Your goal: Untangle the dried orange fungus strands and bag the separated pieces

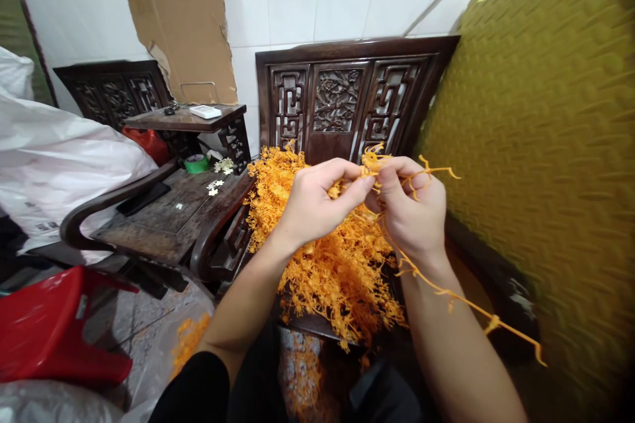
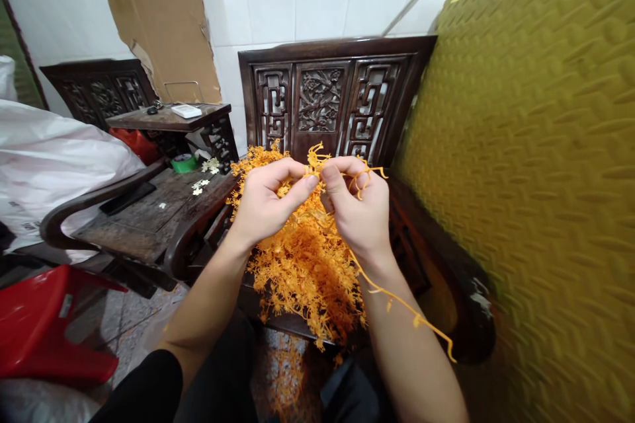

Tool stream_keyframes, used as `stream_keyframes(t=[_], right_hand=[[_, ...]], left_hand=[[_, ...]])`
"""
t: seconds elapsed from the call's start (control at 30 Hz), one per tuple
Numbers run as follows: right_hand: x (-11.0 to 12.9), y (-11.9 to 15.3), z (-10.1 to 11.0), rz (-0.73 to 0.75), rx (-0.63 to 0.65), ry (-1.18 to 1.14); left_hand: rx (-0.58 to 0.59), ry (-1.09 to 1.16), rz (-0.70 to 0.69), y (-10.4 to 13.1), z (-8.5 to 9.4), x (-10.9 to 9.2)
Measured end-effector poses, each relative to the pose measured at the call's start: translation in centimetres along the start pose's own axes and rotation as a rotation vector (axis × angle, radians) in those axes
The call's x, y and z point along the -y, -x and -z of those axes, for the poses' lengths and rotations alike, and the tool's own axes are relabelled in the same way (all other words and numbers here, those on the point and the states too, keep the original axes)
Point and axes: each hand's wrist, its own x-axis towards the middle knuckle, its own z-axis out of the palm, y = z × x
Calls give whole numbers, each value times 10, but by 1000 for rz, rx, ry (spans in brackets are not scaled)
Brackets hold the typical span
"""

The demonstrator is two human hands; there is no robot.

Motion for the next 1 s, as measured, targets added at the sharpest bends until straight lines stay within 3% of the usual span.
stream_keyframes(t=[0.3,0.37,0.5,0.53,0.6,0.67,0.73,0.83,1.0], right_hand=[[3,9,-20,196,-185,135],[-3,1,-13,158,-253,135],[-24,-31,29,15,-528,-41],[-27,-37,38,-3,-512,-75],[-28,-40,46,1,-394,-76],[-20,-30,39,27,-207,9],[-6,-14,25,76,-36,200],[16,5,8,277,0,472],[32,10,6,459,76,604]], left_hand=[[-250,-159,-275,5,-22,10],[-281,-170,-304,9,-26,2],[-309,-112,-443,18,-24,-24],[-285,-76,-404,18,-21,-26],[-178,44,-140,15,-14,-21],[-52,215,227,9,-7,-6],[2,355,480,4,-2,9],[22,388,610,1,3,19],[77,422,651,2,5,10]])
